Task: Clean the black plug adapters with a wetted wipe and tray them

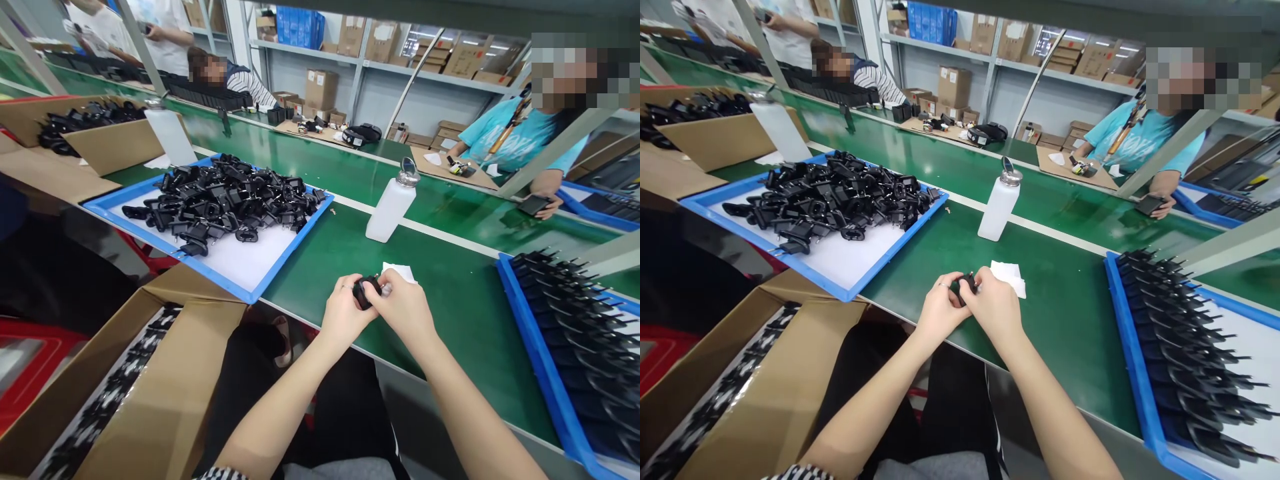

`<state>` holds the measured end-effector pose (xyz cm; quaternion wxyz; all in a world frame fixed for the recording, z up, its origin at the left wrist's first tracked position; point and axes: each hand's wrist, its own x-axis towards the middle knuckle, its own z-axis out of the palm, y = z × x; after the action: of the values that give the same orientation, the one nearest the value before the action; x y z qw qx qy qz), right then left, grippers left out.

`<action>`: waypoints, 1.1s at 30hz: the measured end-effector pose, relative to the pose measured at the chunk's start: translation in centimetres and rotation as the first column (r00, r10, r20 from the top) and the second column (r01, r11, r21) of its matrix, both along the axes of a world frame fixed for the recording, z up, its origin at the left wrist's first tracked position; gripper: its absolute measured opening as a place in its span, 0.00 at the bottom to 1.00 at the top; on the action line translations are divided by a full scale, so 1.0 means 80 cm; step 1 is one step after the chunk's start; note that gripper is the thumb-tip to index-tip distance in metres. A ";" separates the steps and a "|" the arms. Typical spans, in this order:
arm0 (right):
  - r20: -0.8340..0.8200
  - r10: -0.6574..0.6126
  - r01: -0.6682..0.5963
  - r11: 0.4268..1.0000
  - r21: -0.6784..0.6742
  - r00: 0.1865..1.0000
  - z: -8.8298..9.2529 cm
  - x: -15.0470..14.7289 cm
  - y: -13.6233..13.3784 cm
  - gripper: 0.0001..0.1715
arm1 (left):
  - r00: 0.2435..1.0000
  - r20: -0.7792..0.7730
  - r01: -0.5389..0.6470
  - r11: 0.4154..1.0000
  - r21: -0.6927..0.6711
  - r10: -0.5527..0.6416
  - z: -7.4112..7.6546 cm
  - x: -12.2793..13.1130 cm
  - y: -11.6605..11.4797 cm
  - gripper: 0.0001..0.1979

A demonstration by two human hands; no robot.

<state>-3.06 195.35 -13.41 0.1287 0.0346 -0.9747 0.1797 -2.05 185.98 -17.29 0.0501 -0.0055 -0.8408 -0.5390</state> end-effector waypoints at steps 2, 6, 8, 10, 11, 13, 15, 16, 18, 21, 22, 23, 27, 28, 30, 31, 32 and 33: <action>-0.001 0.001 -0.001 1.000 0.010 1.000 0.000 0.000 -0.001 0.11 | 1.000 0.007 0.002 1.000 0.006 -0.002 0.000 0.000 0.000 0.24; 0.009 0.024 -0.024 1.000 0.006 1.000 -0.001 -0.001 0.001 0.11 | 1.000 0.001 0.029 0.999 0.041 -0.029 -0.001 -0.001 -0.002 0.25; 0.015 0.048 -0.048 0.999 -0.015 0.999 -0.004 -0.001 0.002 0.11 | 0.999 -0.012 0.050 0.997 0.056 -0.049 -0.003 0.000 -0.002 0.25; 0.026 0.056 -0.055 0.998 -0.031 0.998 -0.006 0.000 0.002 0.11 | 0.998 -0.033 0.057 0.996 0.068 -0.054 -0.005 0.000 -0.002 0.26; 0.034 0.051 -0.050 0.998 -0.031 0.998 -0.007 0.000 0.002 0.11 | 0.998 -0.045 0.055 0.996 0.074 -0.051 -0.006 0.001 -0.002 0.26; 0.059 0.031 -0.031 0.999 -0.014 0.998 -0.007 0.001 -0.001 0.10 | 0.998 -0.056 0.047 0.995 0.087 -0.042 -0.007 0.000 -0.002 0.25; 0.084 0.009 -0.011 1.000 0.027 0.996 -0.004 0.001 -0.005 0.09 | 0.998 -0.048 0.035 0.994 0.102 -0.030 -0.007 -0.001 -0.001 0.23; 0.098 -0.002 -0.003 0.999 0.050 0.995 -0.003 0.001 -0.007 0.08 | 0.999 -0.038 0.031 0.993 0.110 -0.027 -0.006 -0.002 -0.002 0.22; 0.128 -0.025 0.013 0.996 0.091 0.992 0.001 0.002 -0.011 0.08 | 0.999 -0.012 0.031 0.992 0.126 -0.030 -0.004 -0.004 -0.002 0.21; 0.147 -0.045 0.027 0.992 0.124 0.988 0.005 0.005 -0.013 0.08 | 0.999 0.009 0.037 0.992 0.120 -0.038 -0.001 -0.005 -0.003 0.22; 0.142 -0.045 0.026 0.991 0.133 0.989 0.005 0.007 -0.013 0.08 | 0.999 0.005 0.040 0.993 0.110 -0.041 0.000 -0.004 -0.003 0.23; 0.133 -0.044 0.024 0.989 0.143 0.990 0.004 0.008 -0.013 0.09 | 0.999 -0.003 0.045 0.994 0.099 -0.045 0.001 -0.004 -0.004 0.24; 0.104 -0.042 0.024 0.985 0.172 0.994 0.004 0.011 -0.014 0.09 | 0.996 -0.025 0.083 0.995 0.048 -0.082 0.008 -0.001 -0.009 0.24; 0.098 -0.042 0.025 0.985 0.172 0.994 0.005 0.011 -0.015 0.10 | 0.995 -0.025 0.093 0.995 0.019 -0.092 0.010 -0.001 -0.011 0.24; 0.092 -0.039 0.023 0.986 0.167 0.995 0.009 0.015 -0.016 0.11 | 0.993 -0.030 0.113 0.992 -0.055 -0.115 0.016 -0.001 -0.013 0.24; 0.088 -0.030 0.015 0.987 0.161 0.996 0.011 0.018 -0.016 0.11 | 0.992 -0.035 0.119 0.989 -0.089 -0.122 0.020 0.000 -0.014 0.24; 0.089 -0.020 0.005 0.987 0.158 0.996 0.014 0.021 -0.017 0.12 | 0.991 -0.042 0.120 0.986 -0.117 -0.125 0.023 0.003 -0.014 0.24; 0.096 -0.015 0.000 0.987 0.163 0.995 0.016 0.025 -0.017 0.13 | 0.991 -0.050 0.113 0.984 -0.136 -0.121 0.026 0.005 -0.014 0.23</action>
<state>-1.06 193.97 -12.10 0.0786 0.0326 -0.9913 0.1004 -1.63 184.84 -15.23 0.0425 -0.0738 -0.8713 -0.4833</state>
